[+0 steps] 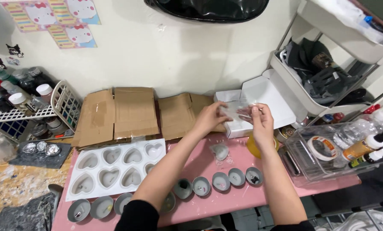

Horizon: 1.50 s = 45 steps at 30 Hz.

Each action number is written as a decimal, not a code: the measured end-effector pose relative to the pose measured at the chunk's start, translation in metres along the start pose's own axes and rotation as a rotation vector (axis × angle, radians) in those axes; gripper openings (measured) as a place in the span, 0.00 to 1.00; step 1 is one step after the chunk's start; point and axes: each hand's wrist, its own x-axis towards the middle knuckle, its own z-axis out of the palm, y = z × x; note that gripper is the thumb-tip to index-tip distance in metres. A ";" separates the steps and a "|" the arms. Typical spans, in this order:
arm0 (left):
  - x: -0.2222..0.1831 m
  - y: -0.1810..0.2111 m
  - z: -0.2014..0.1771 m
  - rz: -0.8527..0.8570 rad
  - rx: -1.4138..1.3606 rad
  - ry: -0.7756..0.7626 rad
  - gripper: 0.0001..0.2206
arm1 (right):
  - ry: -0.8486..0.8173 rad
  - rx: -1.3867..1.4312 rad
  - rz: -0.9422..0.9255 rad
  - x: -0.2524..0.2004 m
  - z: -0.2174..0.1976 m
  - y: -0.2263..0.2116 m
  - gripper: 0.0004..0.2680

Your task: The person arranges small metal candle cups on the workbench, then takes heart-shaped candle pieces and wraps each one in clear plastic film by hand, pressing the film around the shapes and setting the wrapped pieces on the table next to a heart-shaped mold tray.

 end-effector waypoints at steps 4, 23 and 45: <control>-0.036 0.013 -0.040 -0.021 -0.059 -0.038 0.15 | 0.172 0.058 0.082 0.006 -0.008 -0.039 0.06; -0.167 0.032 -0.116 -0.245 -0.860 0.233 0.11 | -0.601 -0.513 -0.175 -0.071 0.100 -0.014 0.26; -0.250 0.072 -0.142 -0.023 0.135 0.325 0.15 | -0.229 -0.049 0.169 -0.146 0.176 -0.002 0.05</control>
